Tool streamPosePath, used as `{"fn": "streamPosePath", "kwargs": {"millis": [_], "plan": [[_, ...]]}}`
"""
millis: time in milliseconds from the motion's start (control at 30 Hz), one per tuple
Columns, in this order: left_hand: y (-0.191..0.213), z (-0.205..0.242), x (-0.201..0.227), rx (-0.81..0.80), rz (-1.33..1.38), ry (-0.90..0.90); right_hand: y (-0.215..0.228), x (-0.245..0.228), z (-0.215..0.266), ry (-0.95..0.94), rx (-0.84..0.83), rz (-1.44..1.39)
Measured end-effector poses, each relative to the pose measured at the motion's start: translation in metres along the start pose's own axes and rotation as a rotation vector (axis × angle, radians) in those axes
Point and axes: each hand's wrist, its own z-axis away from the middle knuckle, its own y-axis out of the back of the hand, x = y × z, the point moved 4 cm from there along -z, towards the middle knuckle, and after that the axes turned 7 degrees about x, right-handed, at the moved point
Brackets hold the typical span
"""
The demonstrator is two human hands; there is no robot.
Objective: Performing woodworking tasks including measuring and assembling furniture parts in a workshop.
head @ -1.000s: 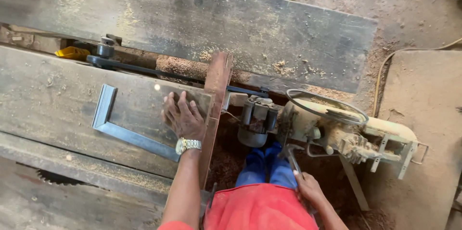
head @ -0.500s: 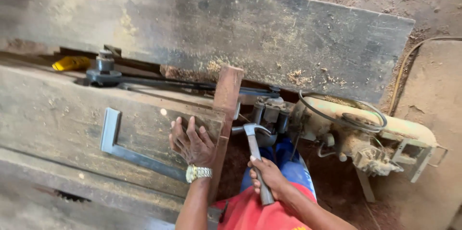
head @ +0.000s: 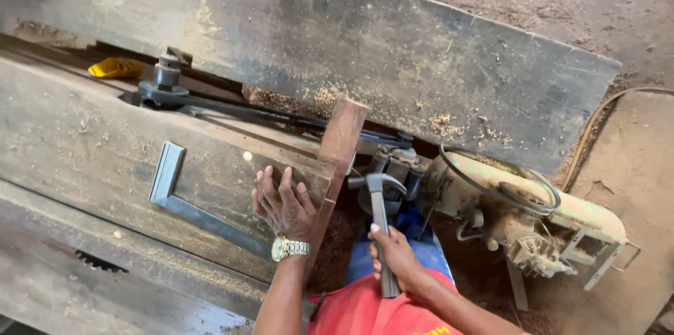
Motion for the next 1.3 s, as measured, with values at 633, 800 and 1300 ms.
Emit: {"fn": "streamPosePath", "kwargs": {"millis": [633,800,1300], "plan": [[0.003,-0.014,0.002,-0.087,0.071,0.053,0.021,-0.178,0.051,1.105,0.361,0.895],[-0.008,0.004,-0.006,-0.08,0.121,0.009,0.076,-0.104,0.044,0.705,0.247,0.485],[-0.028,0.018,-0.027,0.02,-0.007,-0.179,0.311,0.193,0.041,0.242,0.47,0.982]]}}
